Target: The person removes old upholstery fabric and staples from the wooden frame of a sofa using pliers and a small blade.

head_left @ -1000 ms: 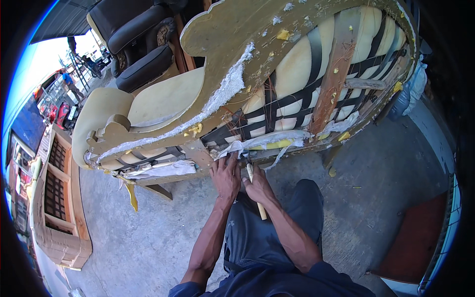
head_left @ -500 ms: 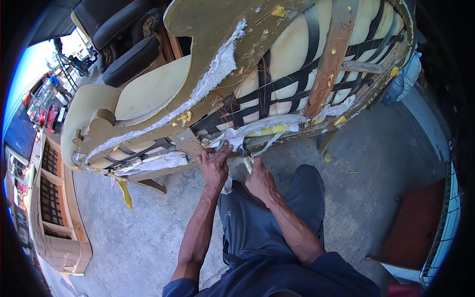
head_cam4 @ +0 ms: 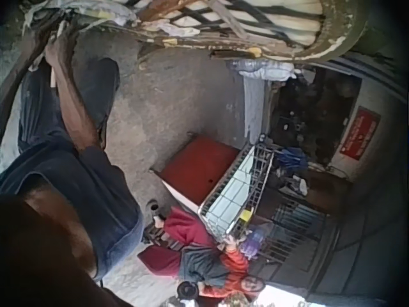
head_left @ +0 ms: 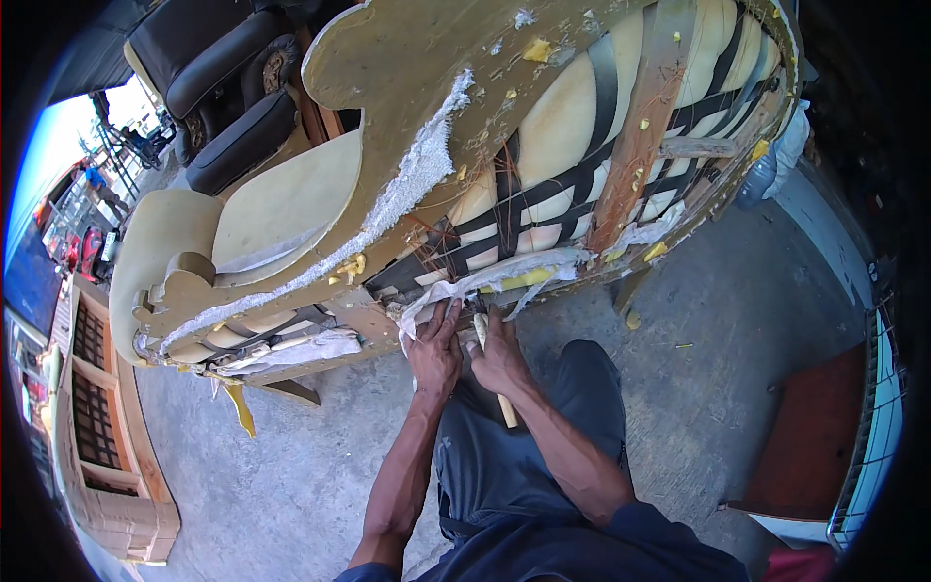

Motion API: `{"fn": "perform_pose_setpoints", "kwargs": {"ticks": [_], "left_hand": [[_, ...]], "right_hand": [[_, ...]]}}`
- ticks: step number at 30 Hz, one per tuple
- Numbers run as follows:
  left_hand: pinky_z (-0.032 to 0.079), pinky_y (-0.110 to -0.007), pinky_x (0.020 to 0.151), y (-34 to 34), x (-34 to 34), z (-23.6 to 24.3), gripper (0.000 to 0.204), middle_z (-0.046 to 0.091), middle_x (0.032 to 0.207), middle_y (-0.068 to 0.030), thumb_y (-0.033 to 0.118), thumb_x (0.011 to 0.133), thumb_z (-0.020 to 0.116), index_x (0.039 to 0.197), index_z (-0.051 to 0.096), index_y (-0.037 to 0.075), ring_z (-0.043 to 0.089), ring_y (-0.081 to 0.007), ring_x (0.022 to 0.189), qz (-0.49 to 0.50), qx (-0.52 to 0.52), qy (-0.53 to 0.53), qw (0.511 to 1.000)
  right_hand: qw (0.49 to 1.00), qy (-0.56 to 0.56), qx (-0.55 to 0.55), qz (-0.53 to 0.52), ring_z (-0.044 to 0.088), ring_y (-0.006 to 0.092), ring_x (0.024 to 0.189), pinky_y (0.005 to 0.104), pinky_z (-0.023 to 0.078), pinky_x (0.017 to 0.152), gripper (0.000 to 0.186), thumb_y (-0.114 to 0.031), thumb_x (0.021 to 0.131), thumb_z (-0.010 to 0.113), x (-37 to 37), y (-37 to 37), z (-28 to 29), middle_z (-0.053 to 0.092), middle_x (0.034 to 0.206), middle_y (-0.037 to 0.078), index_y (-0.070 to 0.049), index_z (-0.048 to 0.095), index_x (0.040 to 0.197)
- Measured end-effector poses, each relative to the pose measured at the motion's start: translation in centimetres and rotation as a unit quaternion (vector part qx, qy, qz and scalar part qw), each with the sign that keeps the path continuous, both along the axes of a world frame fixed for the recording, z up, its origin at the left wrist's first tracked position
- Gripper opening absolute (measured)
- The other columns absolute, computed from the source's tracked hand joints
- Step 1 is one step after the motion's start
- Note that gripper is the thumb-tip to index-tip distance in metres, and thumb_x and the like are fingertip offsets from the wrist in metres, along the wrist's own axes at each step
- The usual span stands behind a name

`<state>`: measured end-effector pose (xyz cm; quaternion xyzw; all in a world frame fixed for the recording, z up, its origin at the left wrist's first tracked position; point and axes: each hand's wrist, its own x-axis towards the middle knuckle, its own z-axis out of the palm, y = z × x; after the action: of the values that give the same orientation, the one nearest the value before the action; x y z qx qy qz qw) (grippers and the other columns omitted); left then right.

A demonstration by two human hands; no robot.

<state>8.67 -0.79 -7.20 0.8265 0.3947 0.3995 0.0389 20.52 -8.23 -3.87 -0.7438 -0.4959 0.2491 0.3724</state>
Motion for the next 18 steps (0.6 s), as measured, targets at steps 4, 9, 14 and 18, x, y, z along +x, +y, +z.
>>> {"fn": "perform_pose_setpoints", "kwargs": {"ticks": [4, 9, 14, 18], "left_hand": [[0.038, -0.048, 0.101, 0.1, 0.0, 0.2, 0.061, 0.061, 0.142, -0.0056, 0.005, 0.083, 0.063, 0.14, 0.06, 0.026, 0.068, -0.0224, 0.106, 0.002, 0.003, 0.002, 1.0], [0.04, -0.046, 0.094, 0.1, 0.2, 1.1, 0.06, 0.062, 0.141, -0.0016, 0.003, 0.083, 0.063, 0.138, 0.062, 0.026, 0.067, -0.0191, 0.112, 0.009, -0.021, 0.021, 1.0], [0.047, -0.047, 0.099, 0.2, -0.5, 1.3, 0.055, 0.065, 0.135, -0.0029, 0.003, 0.084, 0.061, 0.134, 0.064, 0.023, 0.071, -0.0221, 0.104, -0.02, -0.021, -0.025, 0.999], [0.052, -0.044, 0.098, -1.3, 1.3, 2.5, 0.062, 0.062, 0.139, -0.0034, 0.005, 0.083, 0.062, 0.142, 0.058, 0.025, 0.069, -0.0267, 0.109, 0.009, -0.099, -0.026, 0.995]], "right_hand": [[0.998, -0.005, -0.059, -0.029, 0.047, 0.0529, 0.123, 0.0536, 0.041, 0.105, 0.08, -0.016, 0.094, 0.062, -2.4, 0.0, 3.6, 0.039, 0.132, 0.039, 0.008, 0.012, 0.152], [0.998, -0.014, 0.046, -0.032, 0.06, 0.0547, 0.102, 0.0577, 0.049, 0.086, 0.053, -0.015, 0.094, 0.062, -0.6, -0.7, 0.7, 0.054, 0.114, 0.039, 0.008, 0.032, 0.132], [0.999, -0.014, 0.032, 0.011, 0.062, 0.0556, 0.094, 0.0585, 0.051, 0.082, 0.037, -0.008, 0.09, 0.06, 0.7, -3.0, -0.8, 0.062, 0.103, 0.037, 0.005, 0.038, 0.116], [0.998, 0.058, -0.012, 0.033, 0.055, 0.0516, 0.116, 0.0517, 0.046, 0.1, 0.055, -0.01, 0.091, 0.062, 1.8, -2.7, -0.6, 0.055, 0.122, 0.036, 0.005, 0.035, 0.137]]}}
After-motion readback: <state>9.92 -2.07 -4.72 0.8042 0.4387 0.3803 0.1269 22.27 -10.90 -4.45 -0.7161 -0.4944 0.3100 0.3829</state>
